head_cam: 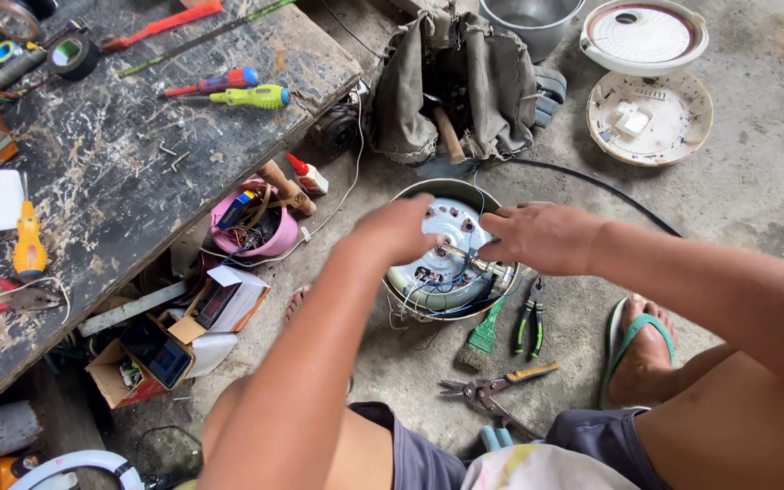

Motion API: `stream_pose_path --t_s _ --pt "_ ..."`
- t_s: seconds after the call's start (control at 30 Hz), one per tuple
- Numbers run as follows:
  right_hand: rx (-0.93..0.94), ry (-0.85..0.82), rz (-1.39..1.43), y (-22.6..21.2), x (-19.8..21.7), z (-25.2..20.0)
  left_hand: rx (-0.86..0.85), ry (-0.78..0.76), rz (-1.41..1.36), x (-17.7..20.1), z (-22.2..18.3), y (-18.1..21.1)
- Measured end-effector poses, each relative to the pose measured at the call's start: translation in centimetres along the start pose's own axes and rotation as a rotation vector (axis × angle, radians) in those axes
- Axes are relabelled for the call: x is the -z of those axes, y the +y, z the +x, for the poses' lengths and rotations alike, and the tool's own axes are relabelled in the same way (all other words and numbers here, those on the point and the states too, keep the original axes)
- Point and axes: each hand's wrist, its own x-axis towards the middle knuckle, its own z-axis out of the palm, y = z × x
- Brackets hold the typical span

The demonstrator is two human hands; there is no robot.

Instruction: The person sits on the floor and repairs a rice cooker. They remove the lid, flip the cooker over, unscrew the base with a screwdriver, adjust the wiring and heating element, and reposition the outer shell while working with pliers and screwdrivers.

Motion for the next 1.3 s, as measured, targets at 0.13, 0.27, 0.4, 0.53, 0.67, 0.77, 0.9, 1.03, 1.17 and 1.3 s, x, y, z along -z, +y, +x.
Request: stream_pose_path --t_s 0.13,0.27,0.4,0.53,0.67,0.77,0.9,1.03,1.17,1.3 --pt "-0.435 -0.159 0.235 -1.7 2.6 1.1 -0.034 0.063 0.109 3.1 -1.2 -0.1" --pt "-0.753 -0.063 0.34 -0.7 1.8 1.5 -0.068 0.064 0.083 0.6 -0.1 -1.7" --pt "-0.863 -0.17 0.268 0.8 0.4 1.1 -0.021 -0.126 0.141 -3.5 2.7 -2.8" --pt "-0.46 0.11 0.323 -0.2 0.1 0.5 0.025 -0.205 0.235 -5.4 3.1 -2.2" --pt "-0.281 0.23 0.36 0.0 -0.4 0.6 0.025 -0.268 0.24 -6.2 3.3 -1.8" --pt "-0.556 0.057 0.362 0.2 0.4 0.9 -0.005 -0.267 0.245 -6.8 3.9 -2.2" --pt "-0.738 -0.214 0.226 0.8 0.0 1.2 0.01 -0.227 0.235 -6.6 3.9 -3.1" --pt "-0.626 -0.21 0.191 -0.2 0.7 1.5 0.051 -0.212 0.221 -6.5 4.1 -5.1" --pt "-0.402 -0.081 0.15 -0.8 1.3 1.9 0.235 -0.037 -0.011 -7.7 5.1 -8.7" --pt "-0.466 -0.043 0.231 0.0 1.0 1.8 0.513 0.263 -0.545 -19.7 9.2 -14.0"
